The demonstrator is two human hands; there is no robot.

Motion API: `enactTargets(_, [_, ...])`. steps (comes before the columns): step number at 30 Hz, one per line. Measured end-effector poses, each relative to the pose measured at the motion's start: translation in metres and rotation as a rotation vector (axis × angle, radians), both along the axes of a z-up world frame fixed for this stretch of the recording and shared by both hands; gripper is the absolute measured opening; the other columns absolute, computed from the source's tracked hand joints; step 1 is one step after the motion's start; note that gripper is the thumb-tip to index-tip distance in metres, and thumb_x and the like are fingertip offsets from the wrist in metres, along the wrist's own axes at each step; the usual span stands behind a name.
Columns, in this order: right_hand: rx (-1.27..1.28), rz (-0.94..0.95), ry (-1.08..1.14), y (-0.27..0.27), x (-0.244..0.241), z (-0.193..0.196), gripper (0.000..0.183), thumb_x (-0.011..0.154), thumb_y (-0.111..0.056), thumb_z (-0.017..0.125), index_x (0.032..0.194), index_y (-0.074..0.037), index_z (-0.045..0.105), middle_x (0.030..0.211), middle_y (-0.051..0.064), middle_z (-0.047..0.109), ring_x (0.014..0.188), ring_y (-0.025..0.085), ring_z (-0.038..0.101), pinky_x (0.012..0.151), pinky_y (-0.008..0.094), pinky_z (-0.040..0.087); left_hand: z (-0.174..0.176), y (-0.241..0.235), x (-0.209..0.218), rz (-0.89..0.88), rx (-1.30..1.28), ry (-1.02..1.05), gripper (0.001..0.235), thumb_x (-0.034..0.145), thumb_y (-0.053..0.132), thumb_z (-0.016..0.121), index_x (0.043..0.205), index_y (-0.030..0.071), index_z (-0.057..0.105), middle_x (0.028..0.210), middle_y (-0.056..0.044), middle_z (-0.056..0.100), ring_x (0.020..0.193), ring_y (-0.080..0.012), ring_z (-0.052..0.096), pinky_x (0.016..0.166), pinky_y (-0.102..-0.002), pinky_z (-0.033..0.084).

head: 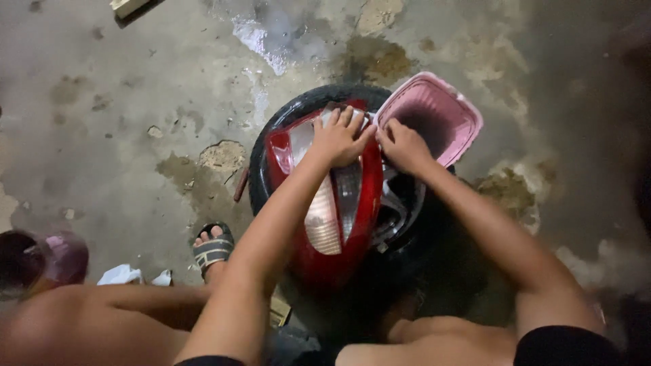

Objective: Wet-sanding a motorcycle tail light assembly to restore the surface finish.

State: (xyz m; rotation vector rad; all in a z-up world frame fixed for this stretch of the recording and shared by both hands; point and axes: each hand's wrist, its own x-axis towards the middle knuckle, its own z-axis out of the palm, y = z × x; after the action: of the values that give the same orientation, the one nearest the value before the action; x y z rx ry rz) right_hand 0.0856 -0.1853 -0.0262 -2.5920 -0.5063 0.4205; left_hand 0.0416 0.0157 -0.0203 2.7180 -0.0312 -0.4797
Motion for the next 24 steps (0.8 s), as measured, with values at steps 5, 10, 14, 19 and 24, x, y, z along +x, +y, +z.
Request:
enactTargets(5, [0.055, -0.007, -0.008, 0.002, 0.001, -0.004, 0.033, 0.100, -0.037, 0.049, 0.110, -0.006, 0.059, 0.106, 0.031, 0.069, 0.109, 0.052, 0.064, 0.090, 0.063, 0.049, 0.012, -0.005, 0.012, 0.007, 0.036, 0.010, 0.085, 0.098, 0.075, 0.012, 0.164, 0.025, 0.029, 0.171, -0.008, 0.025, 0.158, -0.0312, 0.021, 0.121, -0.065, 0.013])
enactTargets(10, [0.019, -0.009, 0.005, 0.007, -0.001, 0.001, 0.043, 0.103, -0.049, 0.044, 0.109, -0.008, 0.058, 0.107, 0.030, 0.069, 0.110, 0.050, 0.064, 0.090, 0.060, 0.049, 0.023, -0.001, -0.049, -0.103, 0.066, -0.117, 0.090, 0.095, 0.080, 0.022, 0.164, 0.022, 0.029, 0.171, -0.012, 0.025, 0.158, -0.0336, 0.023, 0.121, -0.066, 0.016])
enactTargets(14, [0.007, 0.003, -0.003, 0.009, -0.002, 0.002, 0.047, 0.106, -0.052, 0.042, 0.109, -0.009, 0.058, 0.107, 0.030, 0.069, 0.110, 0.049, 0.065, 0.092, 0.060, 0.049, 0.035, -0.004, -0.108, -0.225, 0.087, -0.256, 0.100, 0.090, 0.084, 0.032, 0.163, 0.017, 0.029, 0.170, -0.017, 0.024, 0.155, -0.0398, 0.025, 0.119, -0.067, 0.020])
enactTargets(19, [0.031, 0.001, -0.066, 0.010, -0.006, 0.005, 0.048, 0.108, -0.051, 0.040, 0.109, -0.007, 0.059, 0.105, 0.031, 0.071, 0.108, 0.049, 0.067, 0.092, 0.059, 0.051, 0.019, -0.019, -0.158, -0.189, 0.071, -0.498, 0.090, 0.094, 0.074, 0.042, 0.160, 0.013, 0.036, 0.166, -0.020, 0.031, 0.151, -0.0431, 0.029, 0.114, -0.067, 0.023])
enactTargets(24, [-0.009, 0.036, -0.120, 0.008, -0.014, 0.012, 0.039, 0.107, -0.042, 0.042, 0.106, -0.006, 0.058, 0.103, 0.030, 0.070, 0.105, 0.049, 0.068, 0.089, 0.058, 0.053, 0.021, -0.021, -0.154, -0.176, 0.012, -0.336, 0.086, 0.098, 0.071, 0.029, 0.164, 0.016, 0.028, 0.170, -0.019, 0.022, 0.154, -0.0443, 0.022, 0.114, -0.073, 0.013])
